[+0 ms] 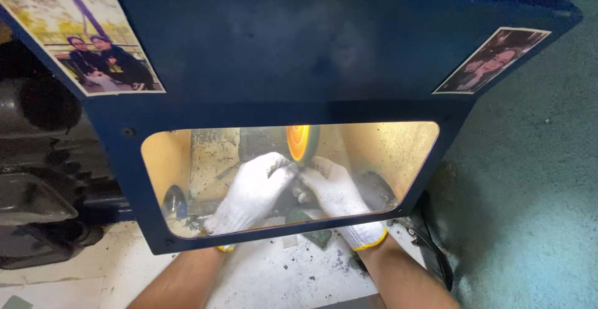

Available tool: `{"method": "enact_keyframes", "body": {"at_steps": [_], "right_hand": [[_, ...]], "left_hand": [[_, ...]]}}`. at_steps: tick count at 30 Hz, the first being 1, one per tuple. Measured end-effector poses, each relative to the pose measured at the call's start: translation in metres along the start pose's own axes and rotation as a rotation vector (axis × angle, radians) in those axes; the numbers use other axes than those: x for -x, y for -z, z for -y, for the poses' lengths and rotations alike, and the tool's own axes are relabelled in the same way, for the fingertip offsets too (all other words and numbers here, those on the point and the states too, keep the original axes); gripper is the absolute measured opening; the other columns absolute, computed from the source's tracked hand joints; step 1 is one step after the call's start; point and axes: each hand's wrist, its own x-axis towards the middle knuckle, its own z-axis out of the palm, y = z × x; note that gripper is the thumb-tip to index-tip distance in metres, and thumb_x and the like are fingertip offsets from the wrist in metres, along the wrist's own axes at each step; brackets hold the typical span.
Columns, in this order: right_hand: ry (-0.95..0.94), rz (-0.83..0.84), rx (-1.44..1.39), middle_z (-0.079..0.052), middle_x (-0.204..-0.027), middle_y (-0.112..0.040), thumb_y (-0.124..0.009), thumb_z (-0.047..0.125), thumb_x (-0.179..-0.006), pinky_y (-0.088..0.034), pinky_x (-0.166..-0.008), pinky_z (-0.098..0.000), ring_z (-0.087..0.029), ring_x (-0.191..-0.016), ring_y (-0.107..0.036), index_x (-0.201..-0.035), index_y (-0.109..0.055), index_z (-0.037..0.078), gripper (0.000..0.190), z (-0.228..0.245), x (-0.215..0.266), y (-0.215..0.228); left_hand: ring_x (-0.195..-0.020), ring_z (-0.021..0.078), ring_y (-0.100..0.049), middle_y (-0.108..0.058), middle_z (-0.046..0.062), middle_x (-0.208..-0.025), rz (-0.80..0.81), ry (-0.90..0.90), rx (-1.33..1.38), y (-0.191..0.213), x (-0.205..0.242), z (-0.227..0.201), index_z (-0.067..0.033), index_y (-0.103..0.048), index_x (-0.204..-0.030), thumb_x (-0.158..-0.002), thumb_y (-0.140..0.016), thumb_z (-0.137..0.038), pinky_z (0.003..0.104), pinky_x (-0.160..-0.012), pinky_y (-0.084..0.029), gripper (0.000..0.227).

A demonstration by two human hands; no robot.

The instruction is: The person holds small rectangular stone pieces against a rotating polishing wheel inside a blue enclosure, repeatedly repositioning each piece to grind its edges. The person uses a green abrasive block to clean the wheel surface between pieces. The person continues this process for multiple stone pieces throughout the clip.

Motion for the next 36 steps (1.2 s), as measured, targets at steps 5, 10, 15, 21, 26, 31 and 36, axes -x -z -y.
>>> {"method": "enact_keyframes", "body": {"at_steps": [5,10,15,21,26,31,36], "right_hand": [[0.068,0.019,-0.076,-0.02,-0.11,-0.076,-0.066,0.027,-0.088,-0.057,-0.099,-0.0457,-0.024,-0.102,-0.073,-0.129,-0.071,0.003,0.047,-0.008,-0.008,0.006],[0.014,0.027,-0.55,-0.032,-0.142,-0.055,-0.064,0.018,-0.091,-0.051,-0.104,-0.0543,-0.041,-0.132,-0.057,-0.151,-0.04,-0.009,0.07,0.003,0.002,-0.005],[-0.029,0.024,-0.674,-0.02,-0.122,-0.062,-0.063,0.01,-0.091,-0.056,-0.094,-0.0474,-0.029,-0.108,-0.063,-0.146,-0.049,-0.009,0.06,-0.026,-0.031,-0.02],[0.017,-0.108,-0.687,-0.024,-0.115,-0.064,-0.069,0.005,-0.086,-0.055,-0.094,-0.0488,-0.031,-0.103,-0.063,-0.138,-0.056,-0.011,0.056,-0.023,-0.024,-0.029],[0.003,-0.06,-0.494,-0.023,-0.101,-0.068,-0.073,0.011,-0.084,-0.06,-0.082,-0.0447,-0.028,-0.087,-0.066,-0.128,-0.066,-0.005,0.047,-0.009,-0.013,-0.028],[-0.014,-0.084,-0.506,-0.025,-0.111,-0.064,-0.068,0.012,-0.087,-0.056,-0.094,-0.0508,-0.032,-0.101,-0.067,-0.137,-0.056,-0.005,0.054,0.002,-0.004,-0.023],[-0.055,-0.043,-0.805,-0.024,-0.117,-0.066,-0.068,0.004,-0.088,-0.05,-0.103,-0.0561,-0.038,-0.114,-0.066,-0.139,-0.056,-0.007,0.054,-0.023,-0.029,-0.032]], "left_hand": [[-0.122,0.0377,-0.066,-0.072,0.022,-0.124,0.018,-0.019,0.018,-0.012,-0.017,0.025,-0.0042,-0.07,-0.125,-0.094,-0.061,-0.026,0.048,-0.106,-0.05,0.039],[-0.12,0.0374,-0.067,-0.072,0.021,-0.122,-0.025,-0.048,0.024,-0.014,-0.026,0.025,-0.0064,-0.069,-0.126,-0.097,-0.061,-0.026,0.049,-0.106,-0.051,0.036],[-0.091,0.0267,-0.076,-0.078,0.012,-0.093,-0.083,-0.088,0.15,-0.018,-0.025,0.04,-0.0153,-0.076,-0.099,-0.094,-0.062,-0.03,0.04,-0.088,-0.058,0.02],[-0.093,0.0286,-0.076,-0.077,0.018,-0.096,-0.148,-0.214,0.214,-0.013,-0.024,0.054,-0.0103,-0.075,-0.103,-0.093,-0.065,-0.019,0.043,-0.088,-0.058,0.017],[-0.106,0.0285,-0.074,-0.077,0.013,-0.111,-0.023,-0.12,0.093,0.006,-0.014,0.035,-0.0168,-0.074,-0.115,-0.098,-0.061,-0.028,0.042,-0.098,-0.055,0.024],[-0.12,0.0387,-0.064,-0.068,0.025,-0.127,0.013,-0.203,0.075,-0.017,-0.03,0.067,-0.0057,-0.065,-0.131,-0.102,-0.055,-0.021,0.049,-0.111,-0.044,0.034],[-0.137,0.0362,-0.044,-0.052,0.023,-0.147,0.078,-0.283,0.282,-0.039,-0.057,0.142,-0.0042,-0.052,-0.144,-0.104,-0.05,-0.017,0.045,-0.122,-0.023,0.042]]}}
